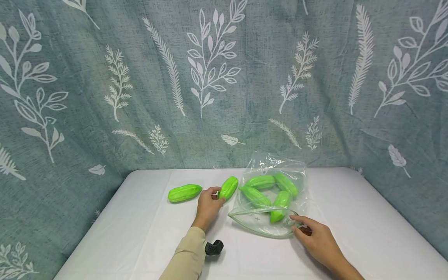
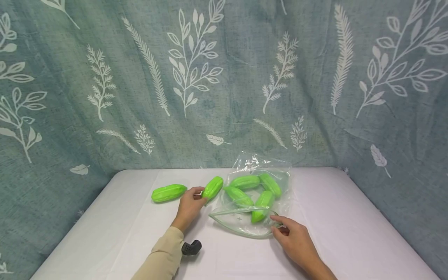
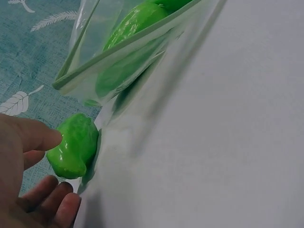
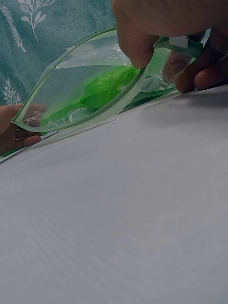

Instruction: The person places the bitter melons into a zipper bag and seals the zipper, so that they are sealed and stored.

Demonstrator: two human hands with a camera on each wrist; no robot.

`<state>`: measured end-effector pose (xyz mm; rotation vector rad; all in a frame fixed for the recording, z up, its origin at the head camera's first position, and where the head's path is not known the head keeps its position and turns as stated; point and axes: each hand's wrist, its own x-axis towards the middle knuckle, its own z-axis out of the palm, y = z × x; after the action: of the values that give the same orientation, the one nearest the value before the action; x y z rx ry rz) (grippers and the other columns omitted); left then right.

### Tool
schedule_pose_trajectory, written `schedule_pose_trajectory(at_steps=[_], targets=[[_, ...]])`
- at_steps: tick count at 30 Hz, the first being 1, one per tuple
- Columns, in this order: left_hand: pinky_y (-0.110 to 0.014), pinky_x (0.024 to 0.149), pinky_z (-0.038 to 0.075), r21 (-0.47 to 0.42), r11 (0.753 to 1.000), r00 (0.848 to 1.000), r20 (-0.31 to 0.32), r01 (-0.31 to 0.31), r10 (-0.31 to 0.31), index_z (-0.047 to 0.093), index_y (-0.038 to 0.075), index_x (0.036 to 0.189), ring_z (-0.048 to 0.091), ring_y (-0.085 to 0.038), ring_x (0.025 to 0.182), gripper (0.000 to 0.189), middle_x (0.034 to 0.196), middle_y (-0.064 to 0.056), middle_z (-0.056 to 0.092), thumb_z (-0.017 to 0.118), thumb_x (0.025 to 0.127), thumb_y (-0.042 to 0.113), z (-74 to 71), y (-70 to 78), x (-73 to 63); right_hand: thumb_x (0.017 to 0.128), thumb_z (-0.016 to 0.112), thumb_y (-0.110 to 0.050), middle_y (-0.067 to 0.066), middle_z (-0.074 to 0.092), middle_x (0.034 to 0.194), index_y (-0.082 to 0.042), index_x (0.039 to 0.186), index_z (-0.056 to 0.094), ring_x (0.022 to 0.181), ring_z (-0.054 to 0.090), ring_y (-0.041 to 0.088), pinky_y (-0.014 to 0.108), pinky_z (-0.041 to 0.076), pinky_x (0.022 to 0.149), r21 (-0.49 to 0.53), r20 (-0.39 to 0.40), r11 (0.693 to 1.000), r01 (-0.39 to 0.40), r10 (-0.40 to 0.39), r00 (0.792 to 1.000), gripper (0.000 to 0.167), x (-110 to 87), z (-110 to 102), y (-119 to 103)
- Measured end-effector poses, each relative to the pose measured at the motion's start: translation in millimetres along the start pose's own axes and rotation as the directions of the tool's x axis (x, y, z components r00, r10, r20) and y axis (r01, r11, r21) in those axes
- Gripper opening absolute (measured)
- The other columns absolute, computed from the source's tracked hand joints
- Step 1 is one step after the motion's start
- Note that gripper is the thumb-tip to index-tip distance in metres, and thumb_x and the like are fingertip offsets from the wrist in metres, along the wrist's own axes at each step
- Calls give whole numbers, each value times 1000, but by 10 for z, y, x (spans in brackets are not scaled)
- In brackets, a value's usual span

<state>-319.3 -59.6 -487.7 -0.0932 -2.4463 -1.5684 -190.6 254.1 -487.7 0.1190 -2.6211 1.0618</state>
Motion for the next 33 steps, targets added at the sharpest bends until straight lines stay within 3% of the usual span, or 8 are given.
schedule_pose_trajectory(at_steps=[15,21,33], targets=[[-40,86,54,-22,1000,1000,3,-21,22,72,7,119,63,-28,100,38,107,-16,58,78,82,6,83,-7,79,91,75,-21,13,67,126,-19,124,71,93,71,17,24,56,74,22,8,1000,-16,16,1000,33,-2,5,5],[-39,82,56,15,999,999,22,-44,43,72,8,121,64,-31,101,38,107,-17,58,77,83,4,105,-16,89,91,75,-22,12,67,127,-19,124,71,93,71,16,23,56,74,9,1,1000,-5,5,1000,33,1,4,14],[-38,78,53,100,992,997,24,-81,79,68,10,130,57,-21,88,46,101,-15,59,76,85,4,119,-22,77,91,76,-19,12,67,125,-18,123,72,92,71,17,24,56,73,8,-7,1000,7,-7,1000,33,-2,3,2]])
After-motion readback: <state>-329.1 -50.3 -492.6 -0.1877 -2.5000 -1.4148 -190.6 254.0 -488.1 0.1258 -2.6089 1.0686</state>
